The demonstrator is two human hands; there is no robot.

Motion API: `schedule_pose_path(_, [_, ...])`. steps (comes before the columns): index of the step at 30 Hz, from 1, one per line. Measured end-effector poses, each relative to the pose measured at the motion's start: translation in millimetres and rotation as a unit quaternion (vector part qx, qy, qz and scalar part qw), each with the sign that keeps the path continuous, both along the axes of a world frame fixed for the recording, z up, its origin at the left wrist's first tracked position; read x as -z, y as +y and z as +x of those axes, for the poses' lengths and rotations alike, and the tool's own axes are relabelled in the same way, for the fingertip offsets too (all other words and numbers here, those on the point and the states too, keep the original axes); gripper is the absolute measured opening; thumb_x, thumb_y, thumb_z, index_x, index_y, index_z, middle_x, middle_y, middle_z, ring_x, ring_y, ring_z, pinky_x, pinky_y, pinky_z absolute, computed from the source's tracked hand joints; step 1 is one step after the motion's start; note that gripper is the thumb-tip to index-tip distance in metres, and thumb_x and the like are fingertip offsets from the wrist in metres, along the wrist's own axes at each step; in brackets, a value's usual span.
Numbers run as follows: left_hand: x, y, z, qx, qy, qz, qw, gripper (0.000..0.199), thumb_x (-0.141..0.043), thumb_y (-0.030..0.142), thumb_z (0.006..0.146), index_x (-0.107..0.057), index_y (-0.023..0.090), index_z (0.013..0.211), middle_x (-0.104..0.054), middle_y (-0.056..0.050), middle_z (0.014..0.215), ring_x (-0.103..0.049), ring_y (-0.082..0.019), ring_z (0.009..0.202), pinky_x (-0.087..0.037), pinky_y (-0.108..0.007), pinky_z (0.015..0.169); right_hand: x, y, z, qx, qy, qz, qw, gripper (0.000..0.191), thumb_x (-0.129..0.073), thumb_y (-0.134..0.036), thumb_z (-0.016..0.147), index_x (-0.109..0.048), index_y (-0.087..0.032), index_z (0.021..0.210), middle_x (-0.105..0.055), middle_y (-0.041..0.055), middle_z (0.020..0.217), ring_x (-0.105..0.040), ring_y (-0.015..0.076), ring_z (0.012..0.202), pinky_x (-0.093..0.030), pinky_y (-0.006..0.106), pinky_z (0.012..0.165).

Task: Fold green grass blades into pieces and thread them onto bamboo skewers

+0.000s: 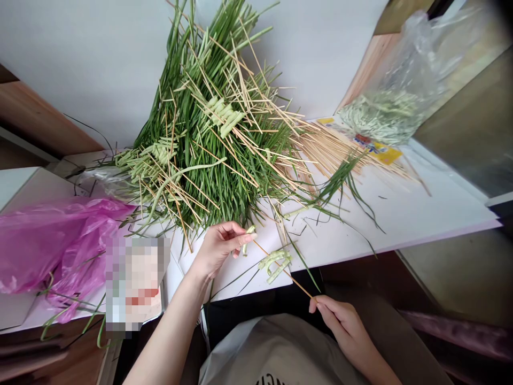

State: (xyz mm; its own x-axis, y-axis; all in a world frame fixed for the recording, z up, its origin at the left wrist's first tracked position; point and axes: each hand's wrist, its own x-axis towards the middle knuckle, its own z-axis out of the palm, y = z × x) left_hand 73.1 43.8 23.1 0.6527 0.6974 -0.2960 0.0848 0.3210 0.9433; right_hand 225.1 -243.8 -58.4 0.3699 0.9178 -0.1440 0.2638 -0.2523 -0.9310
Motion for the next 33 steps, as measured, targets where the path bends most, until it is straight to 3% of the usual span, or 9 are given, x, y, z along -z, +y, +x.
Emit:
schedule_pose_path(4, [-0.6, -0.7, -0.6, 0.005, 0.006, -0.003, 1.000, 0.036, -0.097, 0.034, 0.056, -0.068, 0.014, 0.065, -0.059, 0.004, 0.057, -0.046, -0.004, 0.042, -0.039, -0.016, 0.040, 4.2, -1.8, -0.9, 0.007, -0.021, 0.015, 1.000, 0.036, -0.041, -0.038, 0.109, -0.065, -0.022, 0.087, -0.039, -0.0051, 0.059, -0.032, 0.0129, 0.048, -0.025, 0.026, 0.047])
schedule_pose_path(8, [-2.1, -1.0, -0.5, 0.001, 0.008, -0.004, 1.000, 0.039, -0.098, 0.035, 0.055, -0.067, 0.013, 0.064, -0.058, 0.004, 0.056, -0.045, -0.003, 0.042, -0.038, -0.016, 0.040, 7.1, -1.4, 0.0, 0.042, -0.129, 0.089, 0.987, 0.024, -0.047, -0.026, 0.106, -0.069, -0.022, 0.099, -0.068, 0.0013, 0.077, -0.051, 0.0127, 0.050, -0.041, 0.023, 0.052])
schedule_pose_path(11, [-2.6, -2.5, -0.4, -0.002, 0.005, -0.004, 1.000, 0.041, -0.097, 0.038, 0.055, -0.065, 0.014, 0.064, -0.057, 0.005, 0.056, -0.044, -0.003, 0.043, -0.038, -0.016, 0.040, 4.0, 0.9, -0.1, 0.055, -0.171, 0.126, 0.976, 0.022, -0.049, -0.021, 0.104, -0.070, -0.021, 0.101, -0.074, 0.0044, 0.087, -0.061, 0.0144, 0.056, -0.047, 0.023, 0.057])
schedule_pose_path(13, [-1.6, -6.8, 1.0, 0.005, 0.005, -0.007, 1.000, 0.041, -0.097, 0.038, 0.055, -0.065, 0.014, 0.064, -0.057, 0.005, 0.056, -0.044, -0.003, 0.044, -0.037, -0.016, 0.040, 0.1, 3.0, -1.7, 0.050, -0.135, 0.101, 0.984, 0.025, -0.047, -0.026, 0.105, -0.070, -0.021, 0.096, -0.067, 0.0008, 0.072, -0.052, 0.0133, 0.048, -0.040, 0.023, 0.049])
schedule_pose_path(16, [2.6, -19.5, 6.7, 0.042, 0.013, -0.016, 0.999, 0.040, -0.097, 0.038, 0.054, -0.066, 0.014, 0.063, -0.059, 0.003, 0.056, -0.047, -0.006, 0.045, -0.038, -0.018, 0.040, -4.8, 6.4, -6.5, 0.015, -0.024, 0.036, 0.999, 0.035, -0.043, -0.037, 0.107, -0.067, -0.021, 0.087, -0.040, -0.0058, 0.056, -0.032, 0.0120, 0.043, -0.026, 0.025, 0.044])
schedule_pose_path(22, [4.6, -28.1, 12.4, 0.069, 0.019, 0.003, 0.997, 0.035, -0.093, 0.040, 0.060, -0.072, 0.015, 0.070, -0.066, -0.001, 0.067, -0.051, -0.009, 0.054, -0.039, -0.019, 0.046, -2.0, 7.9, -11.7, 0.039, 0.079, 0.005, 0.996, 0.042, -0.044, -0.050, 0.106, -0.063, -0.019, 0.084, -0.025, -0.0077, 0.057, -0.023, 0.0117, 0.048, -0.017, 0.025, 0.047])
schedule_pose_path(26, [-3.7, -1.4, -3.5, 0.046, 0.065, 0.170, 0.982, 0.027, -0.083, 0.043, 0.077, -0.077, 0.019, 0.089, -0.071, -0.003, 0.080, -0.055, -0.011, 0.061, -0.042, -0.022, 0.055, 3.9, 0.3, -6.9, 0.075, 0.089, 0.008, 0.993, 0.043, -0.045, -0.052, 0.106, -0.065, -0.019, 0.087, -0.027, -0.0071, 0.059, -0.024, 0.0118, 0.049, -0.018, 0.026, 0.048])
schedule_pose_path(29, [-7.2, 18.4, -19.1, 0.007, 0.145, 0.340, 0.929, 0.026, -0.070, 0.046, 0.090, -0.078, 0.021, 0.086, -0.072, -0.004, 0.080, -0.059, -0.015, 0.066, -0.044, -0.024, 0.062, 7.9, -5.6, -2.2, 0.113, 0.092, 0.017, 0.989, 0.041, -0.047, -0.052, 0.105, -0.065, -0.019, 0.089, -0.026, -0.0068, 0.060, -0.023, 0.0121, 0.051, -0.019, 0.026, 0.048])
schedule_pose_path(33, [-6.1, 28.5, -33.8, 0.064, 0.218, 0.464, 0.856, 0.023, -0.065, 0.043, 0.093, -0.079, 0.026, 0.093, -0.076, -0.005, 0.095, -0.064, -0.018, 0.070, -0.044, -0.026, 0.065, 9.9, -8.2, 1.2, 0.128, 0.083, 0.014, 0.988, 0.041, -0.048, -0.052, 0.105, -0.066, -0.019, 0.090, -0.027, -0.0064, 0.061, -0.024, 0.0129, 0.052, -0.019, 0.027, 0.049])
